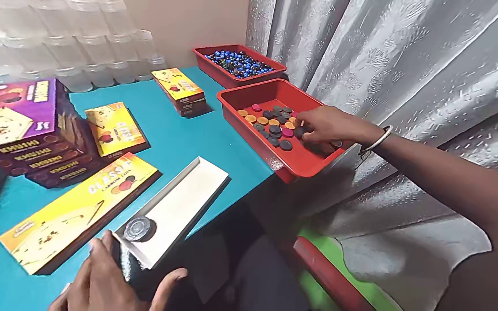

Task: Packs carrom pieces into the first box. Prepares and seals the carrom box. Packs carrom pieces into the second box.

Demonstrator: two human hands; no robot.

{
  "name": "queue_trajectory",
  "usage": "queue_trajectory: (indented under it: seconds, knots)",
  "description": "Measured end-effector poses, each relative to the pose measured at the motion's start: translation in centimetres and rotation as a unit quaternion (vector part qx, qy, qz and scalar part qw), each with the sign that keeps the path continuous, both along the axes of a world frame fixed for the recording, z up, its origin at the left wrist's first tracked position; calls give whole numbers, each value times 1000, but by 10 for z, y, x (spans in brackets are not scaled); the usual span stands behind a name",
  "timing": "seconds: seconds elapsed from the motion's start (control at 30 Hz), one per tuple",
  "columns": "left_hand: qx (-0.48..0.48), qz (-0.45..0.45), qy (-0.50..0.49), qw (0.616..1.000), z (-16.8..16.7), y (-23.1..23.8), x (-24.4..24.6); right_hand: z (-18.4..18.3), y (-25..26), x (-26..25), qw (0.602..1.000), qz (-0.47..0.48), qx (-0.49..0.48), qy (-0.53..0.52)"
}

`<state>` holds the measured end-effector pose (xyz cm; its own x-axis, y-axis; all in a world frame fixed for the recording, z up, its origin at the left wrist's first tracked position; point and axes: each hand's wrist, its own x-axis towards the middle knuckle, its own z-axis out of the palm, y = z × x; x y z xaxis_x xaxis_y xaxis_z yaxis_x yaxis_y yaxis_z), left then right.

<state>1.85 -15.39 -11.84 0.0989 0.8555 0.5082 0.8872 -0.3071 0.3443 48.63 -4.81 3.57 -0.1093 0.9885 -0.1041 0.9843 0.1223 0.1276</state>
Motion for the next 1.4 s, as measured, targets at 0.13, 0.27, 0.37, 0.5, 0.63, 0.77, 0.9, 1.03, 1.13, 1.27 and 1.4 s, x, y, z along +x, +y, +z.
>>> queue_trajectory:
  seconds: [0.13, 0.27, 0.37, 0.5, 0.63, 0.77, 0.9, 1.03, 1.13, 1.27, 1.4]
  knots:
    - [-26, -18, -8, 999, 6, -5, 0, -3, 13, 11, 999, -33, -33, 10]
    - [-12, -4, -18, 1000, 1, -5, 1, 3, 22, 6, 995, -52, -87, 14]
    - [5, -1, -17, 1000, 0, -4, 2, -1, 28, 4, 993, -79, -83, -7]
    - [17, 3, -24, 1000, 2, -4, 5, -1, 33, 8, 991, -100, -87, -35]
    - [55, 57, -37, 996, -2, -3, 12, 16, 21, -46, 991, -60, 98, -70]
    - [66, 67, -30, 995, -2, 0, 17, 29, -3, -152, 971, 174, 145, 77]
    - [72, 66, -34, 995, -4, -1, 16, -13, -12, -237, 937, 317, 26, 145]
    - [80, 62, -39, 994, -4, -1, 16, -49, -8, -269, 934, 321, 11, 158]
    - [92, 52, -32, 994, -3, -1, 16, -50, -9, -279, 936, 300, 2, 187]
    - [84, 42, -16, 995, -3, 1, 15, -55, -13, -280, 927, 309, 34, 208]
    - [86, 47, -9, 995, -4, 2, 16, -52, -16, -273, 921, 334, 57, 194]
